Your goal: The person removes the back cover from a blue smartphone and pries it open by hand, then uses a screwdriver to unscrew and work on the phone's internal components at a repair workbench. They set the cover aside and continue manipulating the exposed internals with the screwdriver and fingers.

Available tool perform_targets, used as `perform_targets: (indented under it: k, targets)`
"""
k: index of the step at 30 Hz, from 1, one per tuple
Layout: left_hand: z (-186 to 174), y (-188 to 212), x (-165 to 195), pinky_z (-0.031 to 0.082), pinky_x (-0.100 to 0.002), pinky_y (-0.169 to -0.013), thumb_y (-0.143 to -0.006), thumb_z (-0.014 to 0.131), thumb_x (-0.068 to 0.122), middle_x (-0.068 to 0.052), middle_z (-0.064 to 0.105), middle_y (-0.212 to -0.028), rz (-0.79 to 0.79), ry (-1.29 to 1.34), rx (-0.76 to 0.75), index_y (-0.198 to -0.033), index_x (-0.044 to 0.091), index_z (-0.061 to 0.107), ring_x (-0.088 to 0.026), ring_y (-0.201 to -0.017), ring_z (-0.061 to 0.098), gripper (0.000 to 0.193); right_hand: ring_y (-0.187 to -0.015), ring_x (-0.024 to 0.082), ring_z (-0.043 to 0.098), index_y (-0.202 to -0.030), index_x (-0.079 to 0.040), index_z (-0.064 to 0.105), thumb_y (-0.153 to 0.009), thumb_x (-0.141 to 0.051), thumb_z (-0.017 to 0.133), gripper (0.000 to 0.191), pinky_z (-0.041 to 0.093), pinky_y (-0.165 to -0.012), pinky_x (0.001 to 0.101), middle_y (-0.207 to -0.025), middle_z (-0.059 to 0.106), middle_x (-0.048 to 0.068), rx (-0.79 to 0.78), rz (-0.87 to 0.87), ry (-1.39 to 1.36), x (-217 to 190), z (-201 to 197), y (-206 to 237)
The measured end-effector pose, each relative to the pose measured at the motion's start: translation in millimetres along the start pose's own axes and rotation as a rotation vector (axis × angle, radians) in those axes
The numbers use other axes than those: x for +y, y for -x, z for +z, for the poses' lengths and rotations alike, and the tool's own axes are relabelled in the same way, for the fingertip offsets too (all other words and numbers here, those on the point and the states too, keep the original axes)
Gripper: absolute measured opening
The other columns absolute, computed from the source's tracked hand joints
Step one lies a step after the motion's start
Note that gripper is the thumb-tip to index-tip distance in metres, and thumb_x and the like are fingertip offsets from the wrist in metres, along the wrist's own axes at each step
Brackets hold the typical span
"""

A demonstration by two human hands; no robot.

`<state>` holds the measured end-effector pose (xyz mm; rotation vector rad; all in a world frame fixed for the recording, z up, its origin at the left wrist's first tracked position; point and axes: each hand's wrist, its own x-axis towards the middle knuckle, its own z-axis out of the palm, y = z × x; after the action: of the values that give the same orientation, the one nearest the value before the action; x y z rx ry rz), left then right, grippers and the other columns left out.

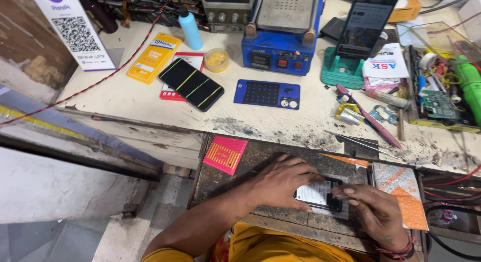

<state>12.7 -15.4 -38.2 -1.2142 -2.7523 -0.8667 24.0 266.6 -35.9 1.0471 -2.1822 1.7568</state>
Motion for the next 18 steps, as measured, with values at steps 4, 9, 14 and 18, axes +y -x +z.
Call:
perform_targets:
  k: [4, 9, 14, 18]
  targets:
    - [-1.7, -0.8, 0.3, 0.036, -0.06, -0.114, -0.071, 0.083, 0.058, -0.006, 0.058, -0.141, 0.01, -0.002, -0.007, -0.138, 0.016, 0.062, -0.028, -0.138, 0.049, 0.082, -0.101, 0.026, 0.076, -0.108, -0.006, 0.072, -0.089, -0.001, 0.072, 0.02, 0.064, -0.093, 0.0373, -0.104, 0.072, 0.014, 0.034, -0.088, -0.043, -2.2, 2.1, -0.9]
    - [-4.9, -1.7, 2.5, 0.032, -0.063, -0.115, -0.07, 0.084, 0.054, -0.005, 0.059, -0.14, -0.01, 0.029, -0.026, -0.139, 0.016, 0.062, -0.028, -0.138, 0.048, 0.082, -0.097, 0.026, 0.08, -0.108, -0.003, 0.073, -0.091, 0.0, 0.067, 0.018, 0.066, -0.086, 0.0355, -0.101, 0.077, 0.013, 0.042, 0.015, -0.025, -5.2, 0.0, -2.3]
    - [-6.2, -3.8, 3.9, 0.033, -0.061, -0.115, -0.069, 0.084, 0.054, -0.006, 0.058, -0.143, -0.036, 0.028, -0.06, -0.14, 0.016, 0.062, -0.028, -0.138, 0.048, 0.083, -0.102, 0.031, 0.076, -0.104, -0.003, 0.07, -0.088, -0.003, 0.072, 0.016, 0.063, -0.088, 0.038, -0.106, 0.071, 0.019, -0.064, -0.09, -0.083, -4.1, 0.6, -4.4]
    - [-5.0, -4.4, 4.9, 0.03, -0.062, -0.114, -0.07, 0.086, 0.053, -0.009, 0.056, -0.145, -0.032, -0.012, -0.059, -0.14, 0.015, 0.062, -0.029, -0.139, 0.046, 0.083, -0.098, 0.027, 0.076, -0.107, -0.005, 0.075, -0.095, -0.002, 0.072, 0.013, 0.065, -0.095, 0.0428, -0.101, 0.072, 0.013, 0.008, -0.145, -0.199, -2.8, -0.2, -2.2]
